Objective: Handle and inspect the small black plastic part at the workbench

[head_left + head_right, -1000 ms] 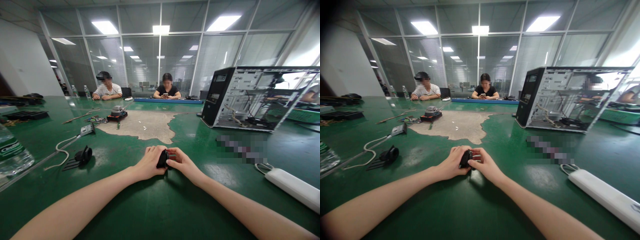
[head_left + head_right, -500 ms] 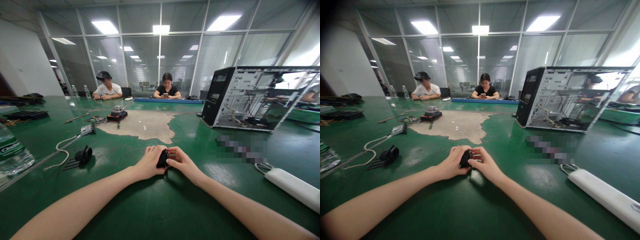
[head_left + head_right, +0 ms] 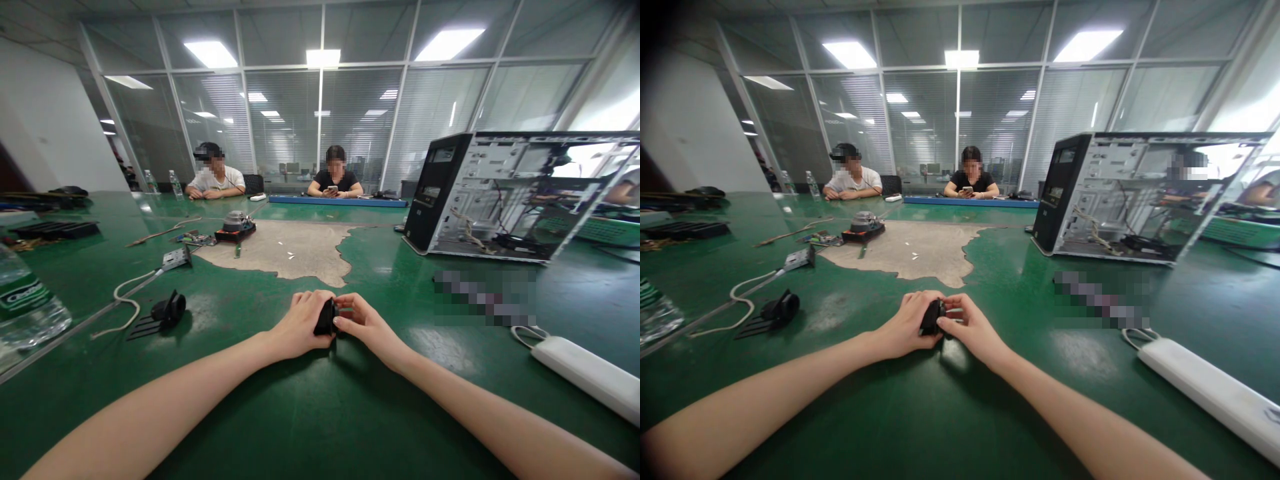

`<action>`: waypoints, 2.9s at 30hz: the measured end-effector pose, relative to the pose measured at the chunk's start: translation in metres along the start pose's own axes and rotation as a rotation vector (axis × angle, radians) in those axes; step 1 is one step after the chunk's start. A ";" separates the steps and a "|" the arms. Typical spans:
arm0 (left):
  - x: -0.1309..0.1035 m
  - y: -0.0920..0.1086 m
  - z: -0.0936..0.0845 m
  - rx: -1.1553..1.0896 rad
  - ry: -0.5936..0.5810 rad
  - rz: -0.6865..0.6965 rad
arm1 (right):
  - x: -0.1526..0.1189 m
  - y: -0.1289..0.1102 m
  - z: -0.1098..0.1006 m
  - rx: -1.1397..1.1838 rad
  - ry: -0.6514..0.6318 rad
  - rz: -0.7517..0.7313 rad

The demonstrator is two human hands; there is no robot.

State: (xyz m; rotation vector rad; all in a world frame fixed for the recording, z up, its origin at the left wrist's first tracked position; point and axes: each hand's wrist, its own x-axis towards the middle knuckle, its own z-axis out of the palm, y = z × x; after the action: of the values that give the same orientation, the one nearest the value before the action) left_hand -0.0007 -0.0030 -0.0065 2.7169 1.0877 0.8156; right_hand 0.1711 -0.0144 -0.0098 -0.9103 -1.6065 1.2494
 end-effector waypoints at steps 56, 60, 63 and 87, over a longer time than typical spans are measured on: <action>0.000 0.000 -0.001 0.005 -0.009 -0.004 | -0.002 -0.004 0.000 0.047 -0.054 -0.026; 0.000 0.001 0.000 0.004 0.003 -0.003 | -0.002 -0.003 0.001 0.064 -0.032 -0.032; 0.001 0.001 -0.001 -0.002 0.003 -0.002 | 0.000 0.001 0.001 0.047 -0.014 -0.024; 0.000 0.001 -0.002 0.003 -0.015 0.003 | -0.002 -0.001 -0.001 0.030 -0.061 -0.028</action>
State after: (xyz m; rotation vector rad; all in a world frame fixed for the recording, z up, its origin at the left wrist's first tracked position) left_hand -0.0011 -0.0037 -0.0050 2.7233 1.0825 0.7939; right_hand 0.1727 -0.0157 -0.0095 -0.8352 -1.6385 1.2890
